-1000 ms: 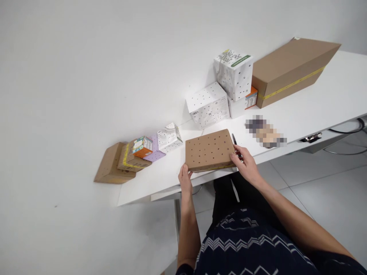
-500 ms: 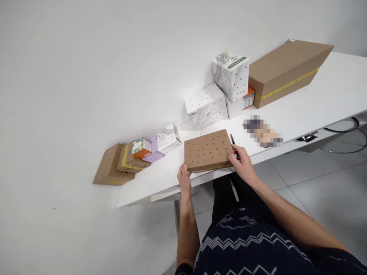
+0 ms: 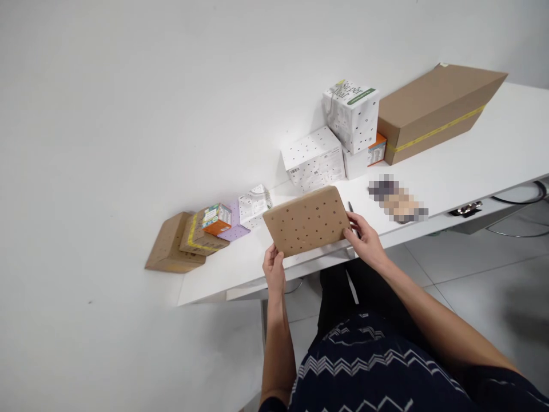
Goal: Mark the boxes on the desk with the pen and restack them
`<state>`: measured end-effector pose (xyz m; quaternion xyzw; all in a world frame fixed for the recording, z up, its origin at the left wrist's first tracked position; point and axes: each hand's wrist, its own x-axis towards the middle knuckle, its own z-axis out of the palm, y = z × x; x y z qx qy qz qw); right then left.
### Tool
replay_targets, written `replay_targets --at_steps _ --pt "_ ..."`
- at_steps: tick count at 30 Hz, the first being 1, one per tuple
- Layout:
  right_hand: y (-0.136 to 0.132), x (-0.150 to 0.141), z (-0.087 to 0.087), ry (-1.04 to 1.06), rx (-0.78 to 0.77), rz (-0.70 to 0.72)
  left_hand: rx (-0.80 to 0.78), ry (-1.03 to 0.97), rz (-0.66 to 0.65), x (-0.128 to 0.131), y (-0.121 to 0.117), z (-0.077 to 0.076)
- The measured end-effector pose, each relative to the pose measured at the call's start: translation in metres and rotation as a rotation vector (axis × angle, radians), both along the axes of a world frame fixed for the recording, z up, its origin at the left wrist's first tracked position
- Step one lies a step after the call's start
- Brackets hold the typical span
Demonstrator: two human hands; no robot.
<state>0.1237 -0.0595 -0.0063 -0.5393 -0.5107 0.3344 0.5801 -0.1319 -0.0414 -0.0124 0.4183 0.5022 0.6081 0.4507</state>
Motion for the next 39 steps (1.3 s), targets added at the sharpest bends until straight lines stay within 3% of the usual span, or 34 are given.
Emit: replay_targets --at_steps 5,12,17,21,24,26,30,33,36,39 --pt "0.006 0.003 -0.018 -0.173 -0.003 -0.122 -0.064 0.146 0.004 0.005 0.000 -0.015" --pt "-0.004 0.007 -0.027 -0.346 -0.025 -0.160 -0.072 0.241 0.033 0.007 -0.004 -0.034" --pt "0.002 0.019 -0.036 -0.392 -0.110 -0.134 -0.108 0.330 0.051 -0.002 -0.003 -0.036" --pt "0.017 0.030 -0.032 -0.640 -0.259 -0.082 -0.028 0.333 0.199 -0.004 -0.004 -0.022" --pt "0.027 0.032 -0.023 -0.804 -0.378 -0.005 0.172 0.404 0.376 0.002 -0.008 -0.002" --pt "0.032 0.030 -0.017 -0.860 -0.422 0.026 0.344 0.532 0.410 0.009 -0.011 0.011" --pt "0.035 0.027 -0.011 -0.895 -0.488 0.055 0.631 0.799 0.275 0.028 -0.013 0.032" --pt "0.033 0.032 -0.014 -0.822 -0.525 0.034 0.734 0.910 0.145 0.046 -0.009 0.041" --pt "0.028 0.043 -0.015 -0.590 -0.458 -0.018 0.688 0.944 0.041 0.062 -0.004 0.047" --pt "0.021 0.056 -0.006 -0.189 -0.373 -0.073 0.557 0.921 -0.042 0.072 0.002 0.049"
